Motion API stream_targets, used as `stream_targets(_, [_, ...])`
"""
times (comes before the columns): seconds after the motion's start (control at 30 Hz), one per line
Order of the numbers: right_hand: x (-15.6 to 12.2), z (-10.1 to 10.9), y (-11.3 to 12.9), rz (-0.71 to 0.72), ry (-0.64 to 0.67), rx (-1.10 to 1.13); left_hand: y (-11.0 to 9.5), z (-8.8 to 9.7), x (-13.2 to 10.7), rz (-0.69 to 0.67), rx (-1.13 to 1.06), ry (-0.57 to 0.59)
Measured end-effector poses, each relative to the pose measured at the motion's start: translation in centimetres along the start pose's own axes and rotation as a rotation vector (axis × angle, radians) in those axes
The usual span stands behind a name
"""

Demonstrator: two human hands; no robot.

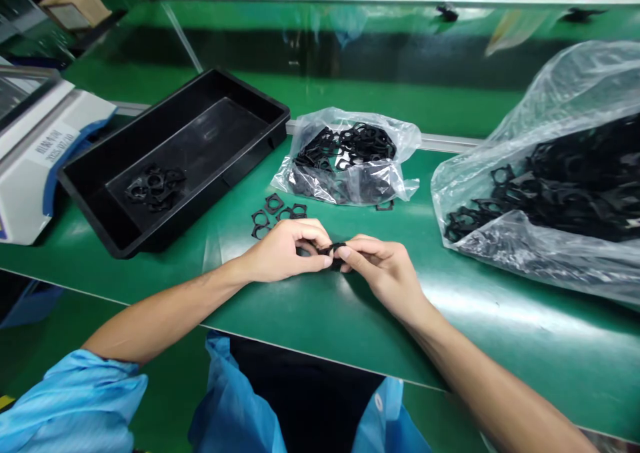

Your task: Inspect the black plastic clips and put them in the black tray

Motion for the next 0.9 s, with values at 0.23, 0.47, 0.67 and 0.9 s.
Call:
stream_targets(0.23, [-0.3,-0.5,-0.7,-0.185,0.015,0.333,1.5,-0.4,0.1,0.14,-0.366,0.037])
stream_targets(0.47, [-0.1,0.0,-0.6,-0.188,0.012,0.374,1.8,-1.3,-0.1,0.206,-0.527,0.04])
stream_targets(0.67, [0.0,0.5,-0.5,-0.144,-0.047,0.228,2.3,0.2,-0.2,0.169,-0.369,-0.142])
stream_targets(0.9, [0.1,0.7,-1.1,-0.178,-0.071,0.179,1.8,0.6,0.1,0.11,-0.26,-0.156])
Point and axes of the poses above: each hand's wrist, its own x-axis towards the middle knuckle, its own z-axis out of the back of the hand, y = z × x, the point moved 9 cm from there along x, towards the middle knuckle, and after that the axes turned 4 degrees about -z, right-handed, at the moved point
